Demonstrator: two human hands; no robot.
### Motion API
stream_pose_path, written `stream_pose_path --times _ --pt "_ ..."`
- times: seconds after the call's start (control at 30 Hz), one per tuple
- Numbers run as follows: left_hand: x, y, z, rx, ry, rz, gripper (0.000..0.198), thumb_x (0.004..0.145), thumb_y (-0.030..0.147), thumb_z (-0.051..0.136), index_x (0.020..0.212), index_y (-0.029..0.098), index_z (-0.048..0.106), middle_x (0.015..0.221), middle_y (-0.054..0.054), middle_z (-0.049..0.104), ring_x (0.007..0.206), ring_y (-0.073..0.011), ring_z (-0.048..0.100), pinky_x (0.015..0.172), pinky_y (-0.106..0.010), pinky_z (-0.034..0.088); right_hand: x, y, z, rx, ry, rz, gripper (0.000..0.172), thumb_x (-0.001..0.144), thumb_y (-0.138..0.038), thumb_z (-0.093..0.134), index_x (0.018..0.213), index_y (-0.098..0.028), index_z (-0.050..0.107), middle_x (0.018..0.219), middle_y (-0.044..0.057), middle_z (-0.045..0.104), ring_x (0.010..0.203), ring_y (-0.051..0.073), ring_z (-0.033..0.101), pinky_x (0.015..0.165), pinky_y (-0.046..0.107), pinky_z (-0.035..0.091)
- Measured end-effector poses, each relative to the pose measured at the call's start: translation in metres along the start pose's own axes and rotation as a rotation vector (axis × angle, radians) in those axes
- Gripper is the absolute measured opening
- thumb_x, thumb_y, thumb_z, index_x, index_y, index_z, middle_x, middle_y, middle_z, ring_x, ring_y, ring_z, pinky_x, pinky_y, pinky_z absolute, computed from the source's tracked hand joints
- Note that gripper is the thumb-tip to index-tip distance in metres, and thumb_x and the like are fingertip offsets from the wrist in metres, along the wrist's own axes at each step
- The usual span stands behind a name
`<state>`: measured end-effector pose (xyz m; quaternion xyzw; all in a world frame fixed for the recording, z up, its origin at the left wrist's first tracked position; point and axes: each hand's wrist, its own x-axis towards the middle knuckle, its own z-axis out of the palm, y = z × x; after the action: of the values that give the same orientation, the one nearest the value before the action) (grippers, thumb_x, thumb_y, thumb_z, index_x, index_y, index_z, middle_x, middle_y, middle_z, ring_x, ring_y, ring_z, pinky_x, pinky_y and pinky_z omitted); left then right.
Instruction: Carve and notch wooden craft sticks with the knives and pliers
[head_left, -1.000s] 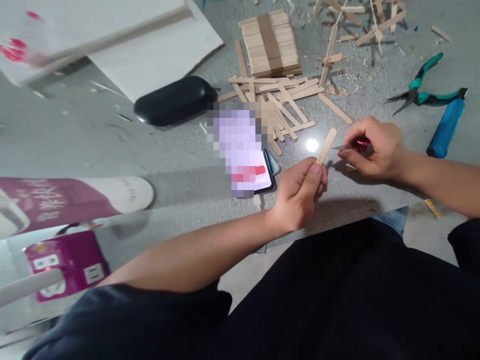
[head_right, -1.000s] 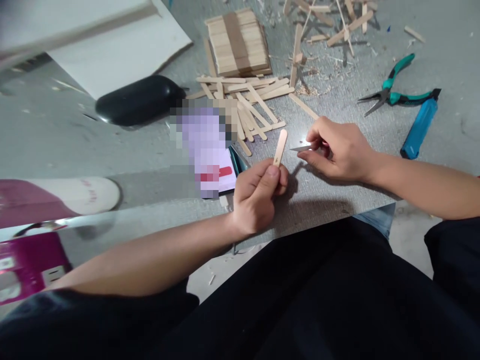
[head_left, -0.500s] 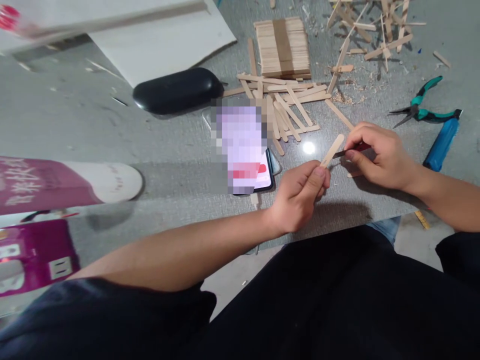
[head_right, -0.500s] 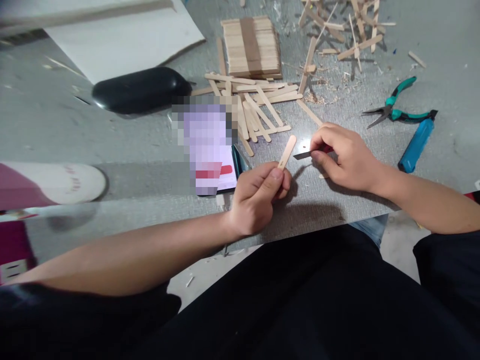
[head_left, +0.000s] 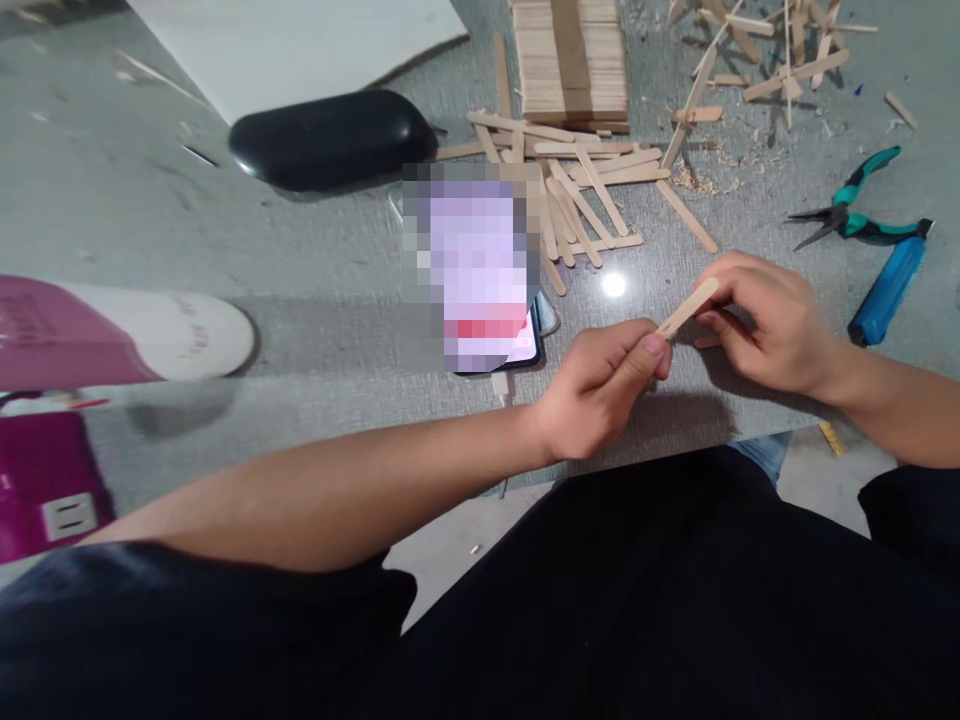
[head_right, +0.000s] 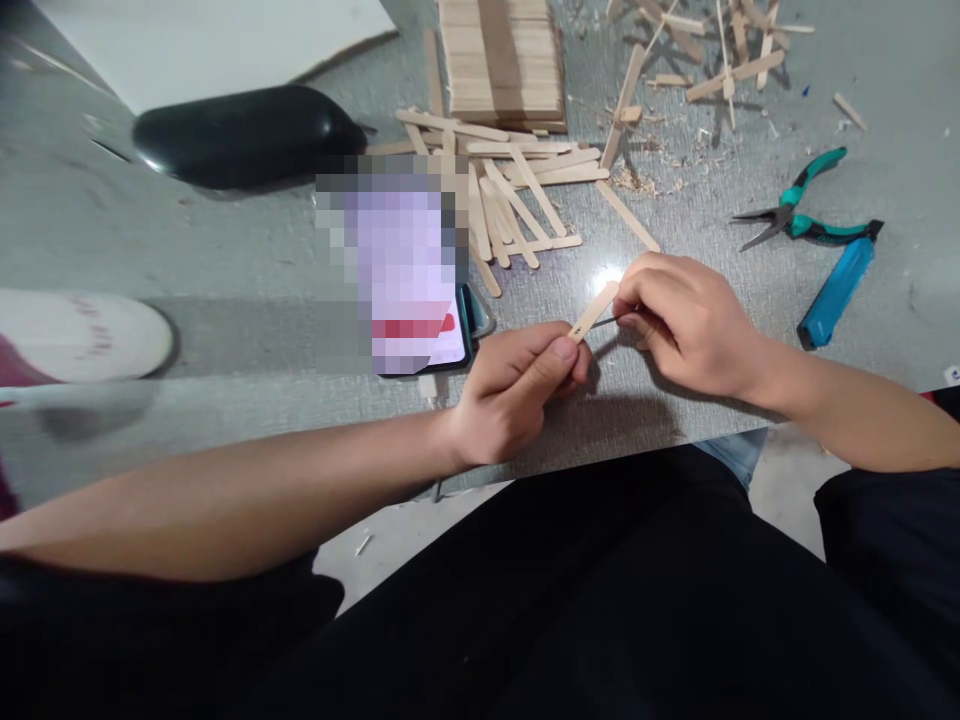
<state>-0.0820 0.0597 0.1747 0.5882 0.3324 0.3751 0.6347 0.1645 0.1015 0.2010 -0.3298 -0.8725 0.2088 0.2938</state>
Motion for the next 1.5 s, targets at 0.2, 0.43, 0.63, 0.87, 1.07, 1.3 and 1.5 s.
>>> stream_pose_path --times 0.2,0.43,0.63,0.87,1.07,1.3,1.5 --pt "0.0 -0.001 -0.001 -0.024 -0.025 0.0 0.046 0.121 0.048 0.052 0.084 0.023 0.061 0.065 0.004 0.05 0.059 -0.0127 0.045 0.058 -0.029 0.039 0.001 0.0 0.0 -0.019 0.024 -0.023 0.01 0.111 -0.025 0.065 0.102 -0.026 0.062 0.096 0.004 0.076 0.086 0.021 0.071 0.074 0.037 0.055" --pt "0.001 0.0 -0.002 -0.081 -0.083 -0.075 0.047 0.118 0.054 0.058 0.088 0.021 0.071 0.064 0.004 0.051 0.054 -0.0119 0.042 0.052 -0.028 0.034 0.0 0.001 0.001 0.016 0.009 -0.024 0.01 0.113 -0.028 0.061 0.103 -0.028 0.064 0.095 0.004 0.076 0.085 0.021 0.073 0.074 0.038 0.056" --pt "0.006 0.003 -0.005 -0.255 -0.211 -0.214 0.054 0.111 0.069 0.07 0.094 0.018 0.074 0.057 0.005 0.053 0.048 -0.0103 0.043 0.047 -0.025 0.031 0.001 0.007 -0.005 0.012 -0.045 -0.064 0.008 0.11 -0.023 0.063 0.106 -0.03 0.065 0.097 0.002 0.08 0.088 0.022 0.076 0.079 0.042 0.057" --pt "0.01 0.009 -0.006 -0.36 -0.294 -0.338 0.054 0.107 0.069 0.077 0.103 0.016 0.069 0.059 0.002 0.067 0.052 -0.0113 0.057 0.054 -0.023 0.045 0.001 0.012 -0.006 0.044 -0.044 -0.105 0.009 0.109 -0.021 0.069 0.106 -0.028 0.065 0.096 0.0 0.078 0.085 0.019 0.074 0.078 0.039 0.056" --pt "0.01 0.011 -0.004 -0.295 -0.281 -0.318 0.055 0.105 0.072 0.077 0.093 0.02 0.063 0.07 -0.001 0.074 0.053 -0.0108 0.06 0.051 -0.022 0.047 0.002 0.008 -0.006 0.104 -0.053 -0.077 0.008 0.11 -0.023 0.068 0.104 -0.028 0.066 0.094 0.0 0.077 0.084 0.02 0.073 0.075 0.038 0.058" --pt "0.007 0.014 -0.002 -0.194 -0.231 -0.255 0.046 0.111 0.06 0.071 0.09 0.019 0.065 0.069 -0.002 0.076 0.047 -0.0074 0.05 0.045 -0.02 0.038 -0.002 0.007 -0.004 0.169 -0.075 0.016 0.009 0.11 -0.024 0.068 0.102 -0.028 0.067 0.091 0.001 0.074 0.08 0.019 0.071 0.069 0.037 0.058" --pt "0.004 0.011 0.0 -0.205 -0.163 -0.26 0.03 0.109 0.041 0.073 0.089 0.018 0.07 0.071 -0.003 0.079 0.047 -0.0084 0.054 0.045 -0.02 0.043 -0.005 0.007 -0.001 0.189 -0.04 0.047 0.009 0.11 -0.025 0.069 0.102 -0.029 0.068 0.09 0.002 0.075 0.078 0.021 0.071 0.068 0.04 0.058"
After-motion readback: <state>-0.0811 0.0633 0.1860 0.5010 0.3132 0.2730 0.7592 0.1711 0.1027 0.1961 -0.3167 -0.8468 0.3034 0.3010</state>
